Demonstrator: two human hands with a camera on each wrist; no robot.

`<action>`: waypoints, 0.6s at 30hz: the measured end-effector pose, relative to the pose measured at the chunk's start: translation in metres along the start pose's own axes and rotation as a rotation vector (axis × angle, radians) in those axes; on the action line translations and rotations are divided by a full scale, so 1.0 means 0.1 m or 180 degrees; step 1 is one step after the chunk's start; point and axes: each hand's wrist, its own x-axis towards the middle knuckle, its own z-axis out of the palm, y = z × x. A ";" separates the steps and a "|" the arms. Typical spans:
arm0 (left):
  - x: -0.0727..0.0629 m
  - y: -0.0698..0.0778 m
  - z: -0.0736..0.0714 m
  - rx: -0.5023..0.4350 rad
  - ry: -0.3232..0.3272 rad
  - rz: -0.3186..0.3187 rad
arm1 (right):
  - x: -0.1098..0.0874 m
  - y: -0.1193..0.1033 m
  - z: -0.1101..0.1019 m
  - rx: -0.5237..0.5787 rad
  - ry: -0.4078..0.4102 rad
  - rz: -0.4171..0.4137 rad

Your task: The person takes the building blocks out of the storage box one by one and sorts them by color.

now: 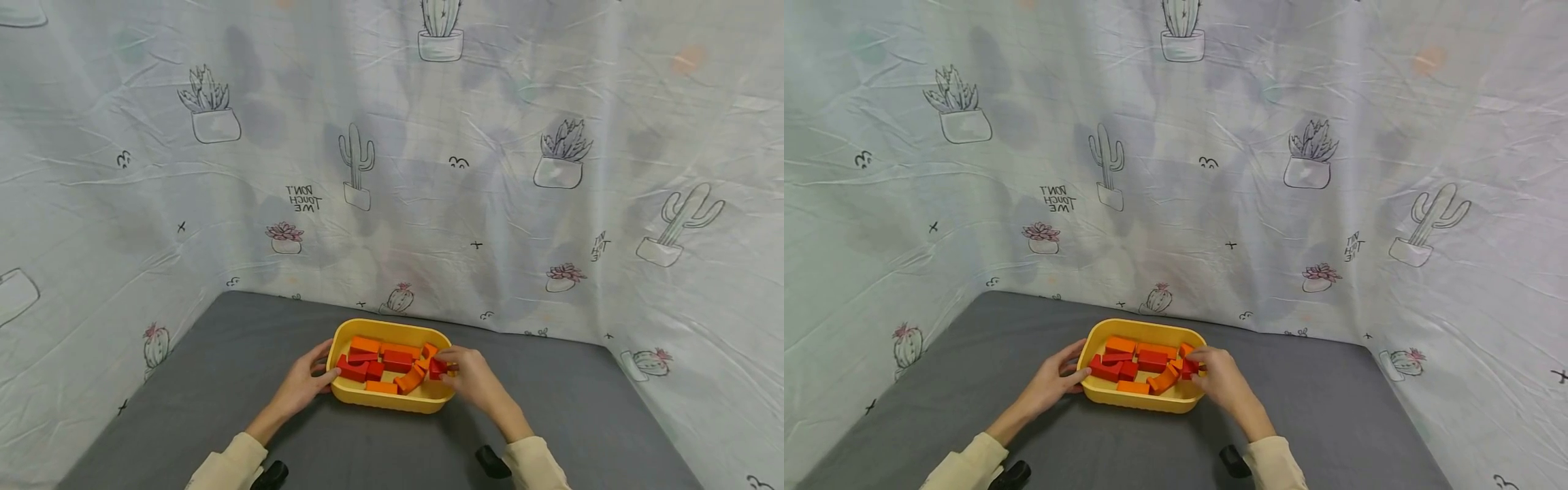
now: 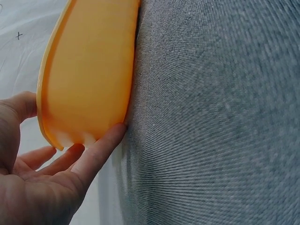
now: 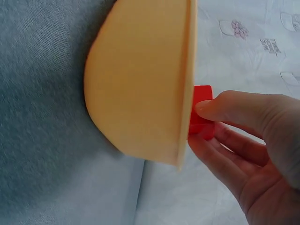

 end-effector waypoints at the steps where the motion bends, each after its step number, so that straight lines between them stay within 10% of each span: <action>1: 0.00 0.00 0.00 -0.0029 -0.0012 -0.0001 | 0.00 0.01 -0.02 0.0053 0.0025 0.0023; 18: -0.01 0.01 -0.02 -0.0251 -0.0086 -0.0027 | 0.07 0.41 -0.32 0.0202 0.0443 0.0180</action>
